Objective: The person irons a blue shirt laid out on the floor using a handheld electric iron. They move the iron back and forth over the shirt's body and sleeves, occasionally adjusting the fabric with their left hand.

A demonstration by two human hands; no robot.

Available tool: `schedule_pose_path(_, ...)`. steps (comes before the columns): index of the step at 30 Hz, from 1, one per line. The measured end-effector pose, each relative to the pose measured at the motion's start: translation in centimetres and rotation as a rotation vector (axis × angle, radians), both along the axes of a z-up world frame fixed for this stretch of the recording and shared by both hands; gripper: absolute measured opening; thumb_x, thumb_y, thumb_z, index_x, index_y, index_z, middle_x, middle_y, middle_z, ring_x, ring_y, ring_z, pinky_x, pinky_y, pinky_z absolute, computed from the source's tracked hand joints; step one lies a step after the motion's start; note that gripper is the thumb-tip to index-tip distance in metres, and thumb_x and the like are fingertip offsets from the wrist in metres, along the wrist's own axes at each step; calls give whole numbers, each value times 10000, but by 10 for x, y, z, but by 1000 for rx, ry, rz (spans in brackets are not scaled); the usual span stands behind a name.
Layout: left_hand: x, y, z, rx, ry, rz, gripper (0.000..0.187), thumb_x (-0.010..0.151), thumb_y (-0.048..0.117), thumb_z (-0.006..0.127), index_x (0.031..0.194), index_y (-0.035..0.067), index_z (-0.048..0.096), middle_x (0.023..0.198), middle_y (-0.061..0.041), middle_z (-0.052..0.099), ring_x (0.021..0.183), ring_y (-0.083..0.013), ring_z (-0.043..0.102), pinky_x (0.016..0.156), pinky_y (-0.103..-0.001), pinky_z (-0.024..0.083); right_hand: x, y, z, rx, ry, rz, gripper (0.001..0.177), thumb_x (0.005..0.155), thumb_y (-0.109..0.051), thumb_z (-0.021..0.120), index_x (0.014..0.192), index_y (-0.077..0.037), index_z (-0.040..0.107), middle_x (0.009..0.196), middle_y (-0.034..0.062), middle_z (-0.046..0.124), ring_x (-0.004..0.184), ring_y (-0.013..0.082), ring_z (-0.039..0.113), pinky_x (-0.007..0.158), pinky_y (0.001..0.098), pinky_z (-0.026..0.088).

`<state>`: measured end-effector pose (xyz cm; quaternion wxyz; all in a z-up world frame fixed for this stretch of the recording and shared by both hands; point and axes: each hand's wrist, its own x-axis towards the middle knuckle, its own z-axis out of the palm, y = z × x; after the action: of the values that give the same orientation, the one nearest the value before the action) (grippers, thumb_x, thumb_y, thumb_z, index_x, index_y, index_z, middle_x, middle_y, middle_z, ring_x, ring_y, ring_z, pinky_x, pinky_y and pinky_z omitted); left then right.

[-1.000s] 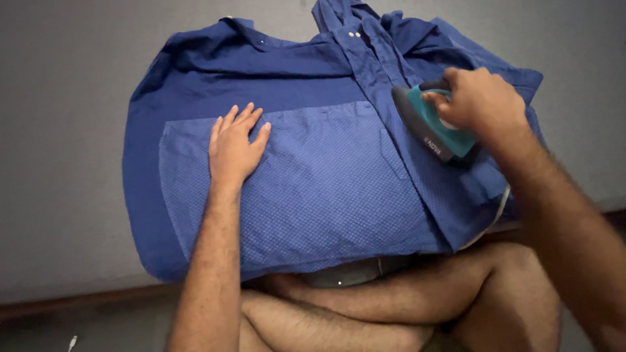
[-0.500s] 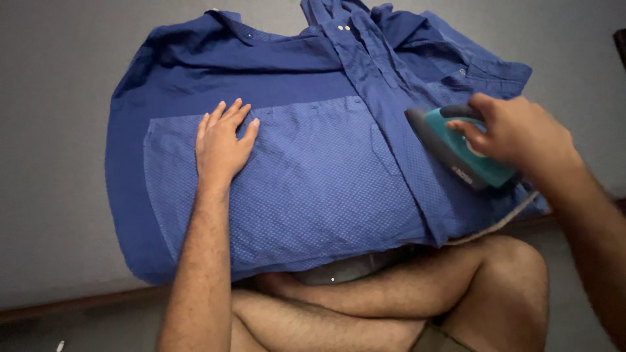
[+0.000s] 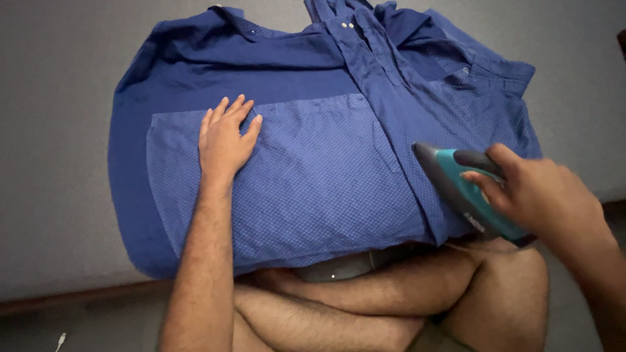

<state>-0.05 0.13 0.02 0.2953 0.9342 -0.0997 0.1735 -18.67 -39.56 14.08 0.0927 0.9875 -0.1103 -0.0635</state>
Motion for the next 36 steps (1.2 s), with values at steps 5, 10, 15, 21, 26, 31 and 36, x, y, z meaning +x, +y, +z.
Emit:
schedule_pose_path(5, 1, 0, 0, 0, -19, -4, 456, 970, 395, 617, 1333, 128, 695, 1475, -52, 598, 1444, -288, 440, 1217, -482, 237, -7, -4, 7, 174, -50, -6, 545, 967, -522, 583, 1311, -99, 564, 714, 172, 745, 601, 321, 773, 554, 424, 597)
schedule_pose_path(10, 2, 3, -6, 4, -42, -6, 454, 973, 399, 623, 1328, 127, 702, 1471, -58, 606, 1445, -294, 454, 1222, -485, 256, 3, 0, 23, 457, 117, -93, 712, 994, -423, 626, 1583, -162, 322, 895, 212, 734, 780, 331, 788, 677, 440, 652)
schedule_pose_path(15, 2, 2, -6, 0, -45, -2, 453, 966, 396, 623, 1319, 125, 705, 1467, -66, 605, 1435, -300, 455, 1213, -490, 252, 25, 30, 32, 1018, 281, -56, 762, 949, -317, 604, 1619, -284, 242, 1247, 188, 706, 1181, 291, 672, 993, 455, 539)
schedule_pose_path(21, 2, 2, -7, 8, -36, -2, 452, 968, 387, 617, 1322, 119, 700, 1465, -67, 604, 1436, -304, 448, 1210, -490, 251, 55, 58, 1, 1422, 169, 82, 670, 1017, -255, 594, 1627, -200, 324, 1412, 176, 644, 1315, 276, 601, 1046, 463, 480)
schedule_pose_path(26, -2, -3, 0, 60, -86, -3, 474, 962, 381, 626, 1317, 74, 694, 1454, -117, 607, 1421, -339, 452, 1189, -508, 281, 59, 18, -24, 1301, -322, 260, 376, 1015, -211, 610, 1360, -63, 604, 1241, 128, 723, 1185, 222, 683, 1017, 369, 539)
schedule_pose_path(31, -67, -47, 37, -20, -232, -221, 523, 914, 432, 765, 1262, 48, 699, 1381, -174, 653, 1354, -408, 558, 1145, -475, 426, 63, -14, -85, 913, -692, 106, 297, 1044, -196, 648, 1295, -38, 666, 1249, 135, 723, 1140, 224, 684, 990, 339, 524)
schedule_pose_path(36, -148, -112, 60, -290, -36, -536, 934, 716, 559, 850, 1401, -20, 589, 1483, -201, 594, 1466, -367, 491, 1189, -449, 405, 67, -21, -105, 551, -677, 310, 281, 1002, -209, 689, 1220, -32, 698, 1369, 169, 689, 1307, 340, 621, 1065, 422, 481)
